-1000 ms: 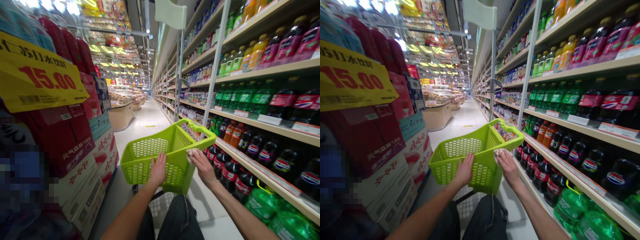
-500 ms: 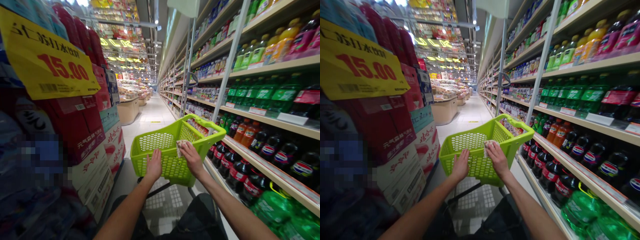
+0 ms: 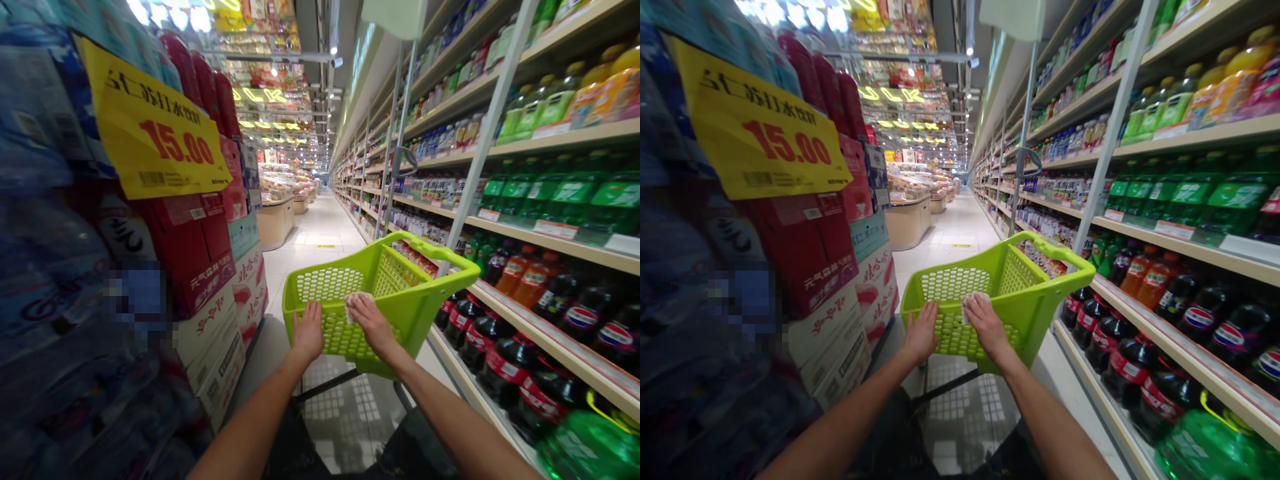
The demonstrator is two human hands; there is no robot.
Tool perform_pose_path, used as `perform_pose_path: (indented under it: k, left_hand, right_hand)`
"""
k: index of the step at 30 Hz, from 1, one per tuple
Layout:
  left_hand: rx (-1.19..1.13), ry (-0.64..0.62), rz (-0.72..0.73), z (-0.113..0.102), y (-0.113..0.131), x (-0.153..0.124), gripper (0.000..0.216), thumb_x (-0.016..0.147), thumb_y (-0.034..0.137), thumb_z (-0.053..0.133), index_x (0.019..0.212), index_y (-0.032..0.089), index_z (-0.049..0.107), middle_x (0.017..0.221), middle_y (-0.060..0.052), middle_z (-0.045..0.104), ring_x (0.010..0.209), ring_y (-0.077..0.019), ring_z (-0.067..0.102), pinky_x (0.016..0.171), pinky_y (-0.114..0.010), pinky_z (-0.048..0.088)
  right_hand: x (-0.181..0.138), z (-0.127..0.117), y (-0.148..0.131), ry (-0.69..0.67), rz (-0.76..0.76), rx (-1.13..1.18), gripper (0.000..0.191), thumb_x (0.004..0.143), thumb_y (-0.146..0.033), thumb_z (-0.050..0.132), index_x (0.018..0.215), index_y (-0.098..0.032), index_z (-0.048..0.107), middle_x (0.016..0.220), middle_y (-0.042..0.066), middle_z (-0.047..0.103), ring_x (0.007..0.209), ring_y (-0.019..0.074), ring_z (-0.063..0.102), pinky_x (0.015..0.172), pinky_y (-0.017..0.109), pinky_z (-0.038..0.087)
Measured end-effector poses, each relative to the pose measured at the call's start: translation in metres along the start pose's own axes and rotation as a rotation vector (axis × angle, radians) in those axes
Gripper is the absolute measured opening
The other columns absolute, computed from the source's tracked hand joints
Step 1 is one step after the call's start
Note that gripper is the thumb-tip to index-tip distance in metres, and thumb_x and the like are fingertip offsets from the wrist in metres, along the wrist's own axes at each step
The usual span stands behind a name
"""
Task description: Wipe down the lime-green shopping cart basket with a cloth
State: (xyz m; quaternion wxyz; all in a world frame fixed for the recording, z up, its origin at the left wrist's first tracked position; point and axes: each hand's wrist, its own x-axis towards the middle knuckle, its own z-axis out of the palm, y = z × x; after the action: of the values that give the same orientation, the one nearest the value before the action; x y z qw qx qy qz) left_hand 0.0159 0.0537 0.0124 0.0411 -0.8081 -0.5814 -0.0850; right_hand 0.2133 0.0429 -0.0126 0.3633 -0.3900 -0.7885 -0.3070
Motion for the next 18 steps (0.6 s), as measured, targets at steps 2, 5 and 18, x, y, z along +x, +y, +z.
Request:
perform_pose_path:
  k: [2,5,18]
  left_hand:
    - [-0.014,-0.019,0.037,-0.001,-0.004,-0.002,0.073,0.066,0.012,0.041,0.136,0.011,0.020,0.145,-0.010,0.017,0.133,-0.0238,0.013,0.105,-0.051,0.014]
    - [-0.041,-0.016,0.107,-0.002,-0.014,-0.005,0.073,0.066,0.014,0.042,0.136,0.011,0.021,0.145,-0.009,0.017,0.133,-0.0228,0.013,0.106,-0.051,0.011]
    - [-1.599,-0.043,-0.343,0.006,0.007,-0.011,0.025,0.065,0.015,0.047,0.087,0.015,0.057,0.082,-0.004,0.065,0.079,-0.0162,0.060,0.072,-0.029,0.048]
  right_hand:
    - [-0.017,0.013,-0.006,-0.024,-0.062,0.000,0.033,0.085,-0.008,0.037,0.105,-0.017,0.061,0.114,0.008,0.060,0.126,0.0186,0.033,0.096,0.042,0.042]
    - [-0.031,0.019,-0.017,-0.071,-0.121,0.047,0.031,0.084,-0.007,0.039,0.101,-0.018,0.063,0.111,0.008,0.061,0.122,0.0195,0.039,0.091,0.040,0.046]
    - [0.045,-0.013,-0.068,0.089,0.310,0.457,0.038,0.080,-0.008,0.036,0.110,-0.019,0.056,0.121,0.010,0.053,0.115,0.0175,0.047,0.095,0.036,0.042]
